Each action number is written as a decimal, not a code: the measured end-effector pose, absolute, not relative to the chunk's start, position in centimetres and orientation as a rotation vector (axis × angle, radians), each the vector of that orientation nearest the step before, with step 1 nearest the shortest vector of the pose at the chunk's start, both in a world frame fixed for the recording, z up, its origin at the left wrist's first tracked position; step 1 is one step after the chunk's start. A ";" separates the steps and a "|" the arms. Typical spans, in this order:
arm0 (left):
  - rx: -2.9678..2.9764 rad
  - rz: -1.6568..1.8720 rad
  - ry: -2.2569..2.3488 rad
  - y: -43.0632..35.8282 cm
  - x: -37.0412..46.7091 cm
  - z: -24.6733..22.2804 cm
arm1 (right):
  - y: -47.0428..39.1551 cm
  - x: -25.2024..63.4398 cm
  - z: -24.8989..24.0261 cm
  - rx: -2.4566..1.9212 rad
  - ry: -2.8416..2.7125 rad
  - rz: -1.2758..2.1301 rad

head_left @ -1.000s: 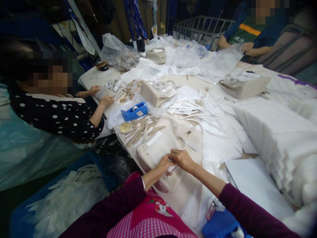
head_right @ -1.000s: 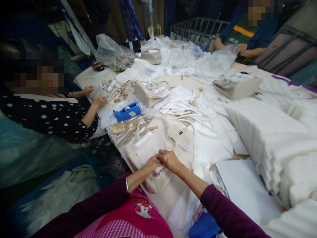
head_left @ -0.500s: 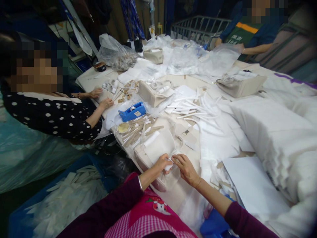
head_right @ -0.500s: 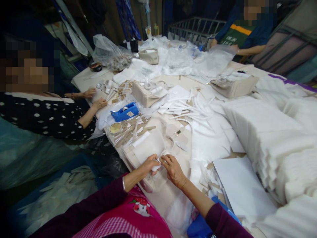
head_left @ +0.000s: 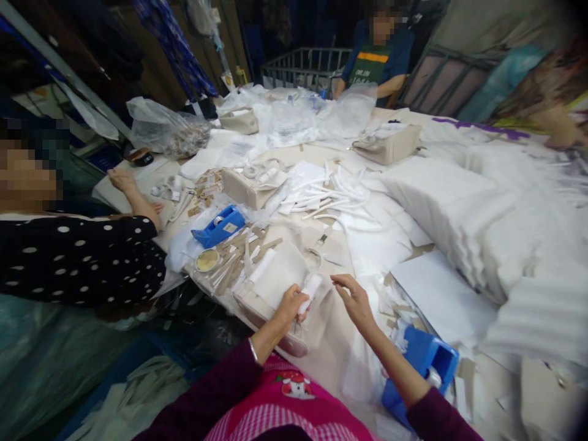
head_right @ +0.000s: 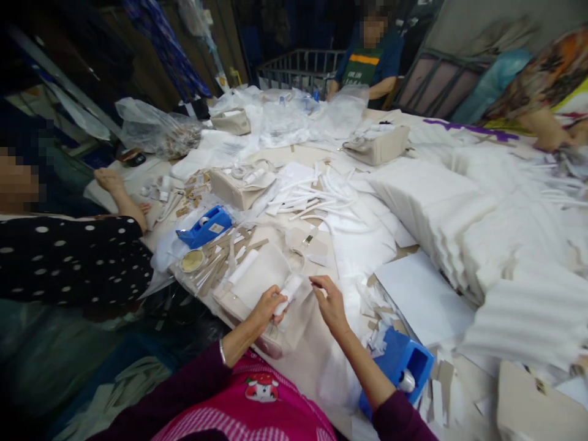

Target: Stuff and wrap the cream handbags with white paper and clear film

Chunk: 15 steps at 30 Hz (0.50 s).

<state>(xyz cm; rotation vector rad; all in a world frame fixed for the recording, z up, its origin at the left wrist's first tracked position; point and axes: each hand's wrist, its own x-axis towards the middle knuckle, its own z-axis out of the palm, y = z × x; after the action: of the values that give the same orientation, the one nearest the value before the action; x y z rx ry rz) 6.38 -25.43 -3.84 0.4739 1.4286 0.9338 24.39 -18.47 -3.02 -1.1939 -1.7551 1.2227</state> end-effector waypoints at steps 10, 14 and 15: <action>0.597 0.905 1.447 -25.1 6.5 -4.0 | -32.8 39.7 -3.1 -1.961 -0.579 0.846; 0.645 0.895 1.416 -24.9 6.5 -4.3 | -36.9 41.7 -3.9 -2.062 -0.486 0.830; 0.655 0.890 1.411 -24.8 6.5 -4.3 | -37.4 41.7 -4.0 -2.063 -0.474 0.870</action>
<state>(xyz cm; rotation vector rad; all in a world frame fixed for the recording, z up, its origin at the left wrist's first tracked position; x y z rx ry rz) 6.47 -24.83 -4.29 0.6555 1.4106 0.8900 41.71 -37.40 -3.97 -2.0633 -0.4744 0.8703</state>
